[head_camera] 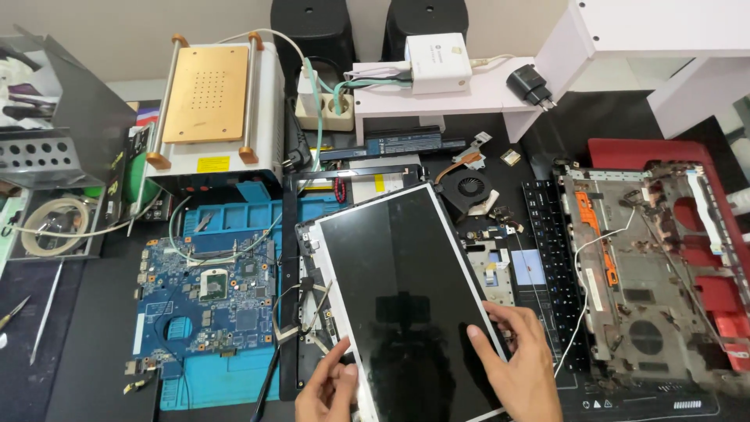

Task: The person works at a repair bench on a partially disassembled laptop. They lift and reposition the laptop's rear cover and screen assembly, peel adhesive tape strips from the inside of the cover, and manipulate a flat ribbon cable and small connectors along the panel edge by hand.

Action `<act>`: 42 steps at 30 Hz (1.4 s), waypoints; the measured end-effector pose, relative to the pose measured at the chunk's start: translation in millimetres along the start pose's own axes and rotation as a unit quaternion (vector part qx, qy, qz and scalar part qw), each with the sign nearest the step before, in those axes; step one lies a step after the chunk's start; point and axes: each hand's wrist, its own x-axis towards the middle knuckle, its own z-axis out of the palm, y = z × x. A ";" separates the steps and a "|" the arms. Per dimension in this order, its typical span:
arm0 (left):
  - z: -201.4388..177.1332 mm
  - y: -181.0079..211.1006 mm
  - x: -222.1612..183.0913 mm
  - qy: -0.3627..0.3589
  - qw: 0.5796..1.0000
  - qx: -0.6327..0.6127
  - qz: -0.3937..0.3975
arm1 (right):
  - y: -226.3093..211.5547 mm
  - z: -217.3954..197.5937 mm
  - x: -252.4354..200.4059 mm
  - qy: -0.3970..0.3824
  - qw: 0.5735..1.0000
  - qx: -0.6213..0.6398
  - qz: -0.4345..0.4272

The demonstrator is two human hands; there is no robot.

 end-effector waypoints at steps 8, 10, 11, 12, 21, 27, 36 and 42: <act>-8.7 10.5 -2.8 -0.020 0.998 -0.043 -0.042 | 20.3 6.8 5.4 -0.024 0.995 0.080 0.062; -14.6 -7.0 -0.7 -0.029 0.999 -0.045 -0.005 | 15.7 7.8 0.4 -0.031 0.991 0.105 0.074; -13.8 -14.6 3.2 -0.039 0.997 -0.050 0.035 | 13.5 6.9 1.0 -0.037 0.987 0.130 0.082; -16.6 -20.2 8.6 -0.044 0.997 -0.051 0.037 | 18.4 7.8 2.0 -0.031 0.988 0.129 0.081; -15.5 -26.9 19.2 -0.140 0.986 -0.076 0.048 | 52.5 -18.8 7.2 -0.084 0.957 0.276 0.023; 46.7 26.5 3.5 -0.216 0.944 -0.006 0.249 | 65.1 -54.6 21.8 -0.027 0.943 0.327 0.064; 156.5 93.7 -43.2 -0.275 0.958 -0.004 0.082 | 116.4 -106.7 45.1 0.113 0.948 0.287 0.078; 186.1 90.6 -56.1 -0.296 0.954 0.019 0.045 | 137.9 -135.4 65.5 0.123 0.956 0.264 0.040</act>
